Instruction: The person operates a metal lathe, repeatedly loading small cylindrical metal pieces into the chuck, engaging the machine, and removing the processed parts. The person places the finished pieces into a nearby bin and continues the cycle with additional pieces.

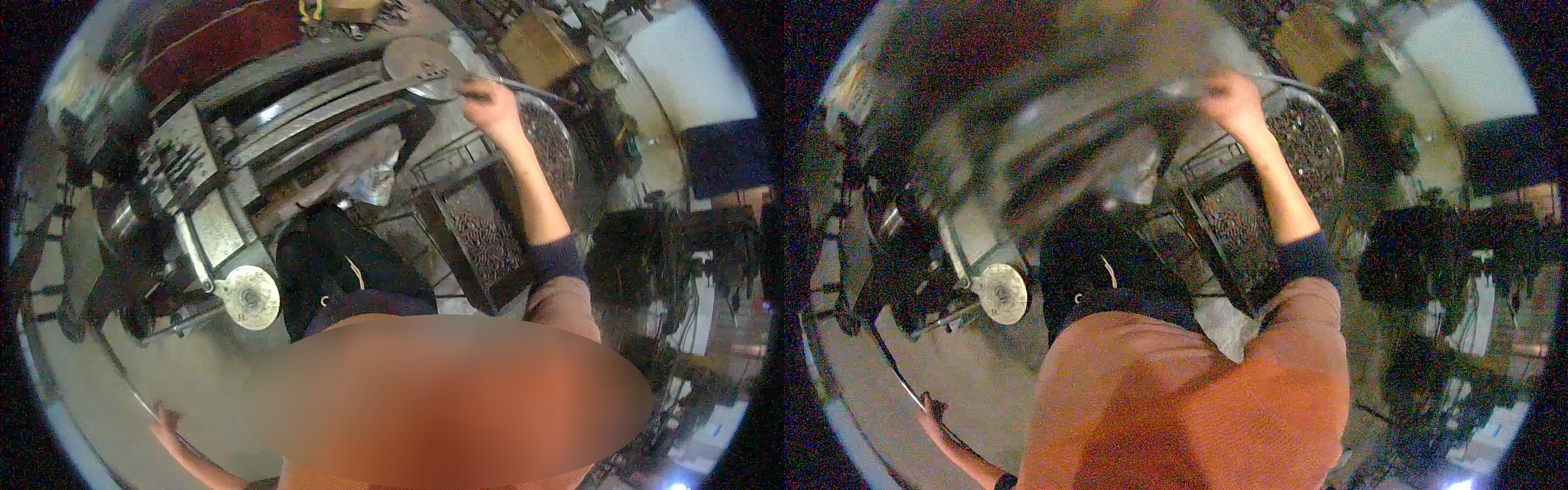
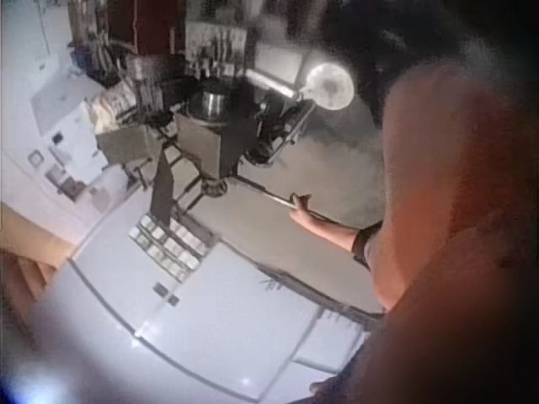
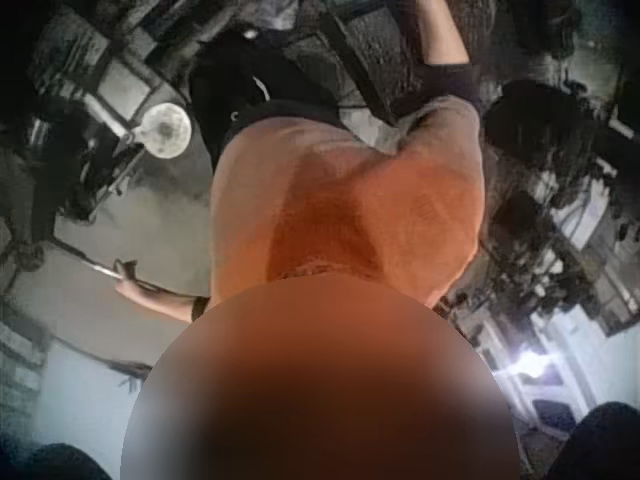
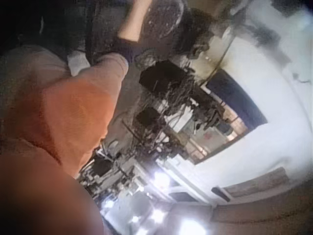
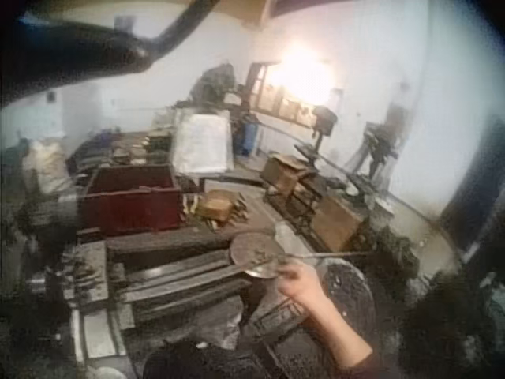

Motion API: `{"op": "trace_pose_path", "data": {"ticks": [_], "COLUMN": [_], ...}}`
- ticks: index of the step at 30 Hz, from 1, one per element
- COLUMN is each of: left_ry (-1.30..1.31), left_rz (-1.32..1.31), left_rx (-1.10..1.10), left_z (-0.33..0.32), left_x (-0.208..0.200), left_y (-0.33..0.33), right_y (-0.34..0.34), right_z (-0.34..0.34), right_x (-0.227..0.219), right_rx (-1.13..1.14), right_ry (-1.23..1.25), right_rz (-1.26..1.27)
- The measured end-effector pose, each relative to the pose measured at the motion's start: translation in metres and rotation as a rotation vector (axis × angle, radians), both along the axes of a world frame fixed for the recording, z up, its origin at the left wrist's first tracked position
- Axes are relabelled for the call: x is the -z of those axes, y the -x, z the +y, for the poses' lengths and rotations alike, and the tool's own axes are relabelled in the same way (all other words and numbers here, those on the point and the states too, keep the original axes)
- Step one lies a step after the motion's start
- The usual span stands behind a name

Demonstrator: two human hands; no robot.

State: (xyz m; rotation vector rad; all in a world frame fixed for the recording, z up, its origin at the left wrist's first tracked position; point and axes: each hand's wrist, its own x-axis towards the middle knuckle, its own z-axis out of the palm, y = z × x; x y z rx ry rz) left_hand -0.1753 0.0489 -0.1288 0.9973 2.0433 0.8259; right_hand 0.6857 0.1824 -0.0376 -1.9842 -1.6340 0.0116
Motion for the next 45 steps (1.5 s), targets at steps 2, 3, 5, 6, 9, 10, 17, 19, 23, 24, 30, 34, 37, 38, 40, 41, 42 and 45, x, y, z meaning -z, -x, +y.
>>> {"op": "trace_pose_path", "data": {"ticks": [2, 3, 5, 6, 9, 10, 17, 19, 23, 24, 30, 34, 37, 38, 40, 41, 42, 45], "left_ry": [0.086, 0.09, 0.053, 0.008, 0.001, -0.021, -0.039, 0.021, 0.003, -0.012, 0.215, -0.331, -0.469, -0.543, -0.658, -0.696, -0.727, -0.675], "left_rz": [-0.065, -0.106, -0.195, -0.249, -0.257, -0.25, -0.163, -0.046, -0.033, 0.027, 1.055, 0.202, 0.19, 0.277, 0.25, 0.17, 0.115, 0.016], "left_rx": [0.005, -0.014, -0.021, -0.006, -0.07, -0.117, -0.082, -0.149, -0.178, -0.076, 0.213, 0.107, 0.457, 0.614, 0.852, 0.876, 0.905, 0.946], "left_z": [0.003, 0.005, 0.005, 0.005, 0.006, 0.006, 0.003, 0.007, 0.008, 0.008, 0.004, 0.048, 0.076, 0.086, 0.097, 0.097, 0.098, 0.098], "left_x": [0.0, 0.001, 0.001, 0.0, -0.006, -0.008, -0.01, 0.001, 0.023, 0.022, -0.062, -0.122, -0.135, -0.134, -0.135, -0.134, -0.135, -0.135], "left_y": [0.006, 0.006, -0.001, -0.008, -0.031, -0.038, -0.035, -0.017, 0.009, 0.008, -0.083, -0.199, -0.287, -0.315, -0.361, -0.38, -0.394, -0.414], "right_y": [-0.038, -0.05, -0.065, -0.068, -0.055, -0.05, -0.042, -0.042, -0.038, -0.037, -0.022, 0.044, 0.117, 0.138, 0.176, 0.193, 0.205, 0.226], "right_z": [-0.055, -0.083, -0.124, -0.143, -0.163, -0.161, -0.147, -0.148, -0.147, -0.148, -0.148, -0.121, -0.088, -0.079, -0.068, -0.065, -0.061, -0.055], "right_x": [0.054, 0.081, 0.138, 0.163, 0.229, 0.244, 0.256, 0.254, 0.259, 0.257, 0.182, 0.104, 0.063, 0.052, 0.033, 0.026, 0.021, 0.01], "right_rx": [0.189, 0.301, 0.373, 0.332, 0.221, 0.15, 0.004, -0.11, -0.11, -0.078, -0.001, -0.428, -0.715, -0.807, -0.929, -0.99, -1.03, -1.1], "right_ry": [0.149, 0.241, 0.443, 0.537, 0.621, 0.672, 1.045, 0.983, 0.941, 0.919, 0.286, -0.025, -0.113, -0.158, -0.146, -0.176, -0.177, -0.123], "right_rz": [-0.006, 0.057, 0.055, 0.082, -0.029, -0.081, -0.127, -0.245, -0.354, -0.328, 0.314, 0.544, 0.763, 0.8, 0.882, 0.928, 0.926, 0.957]}}
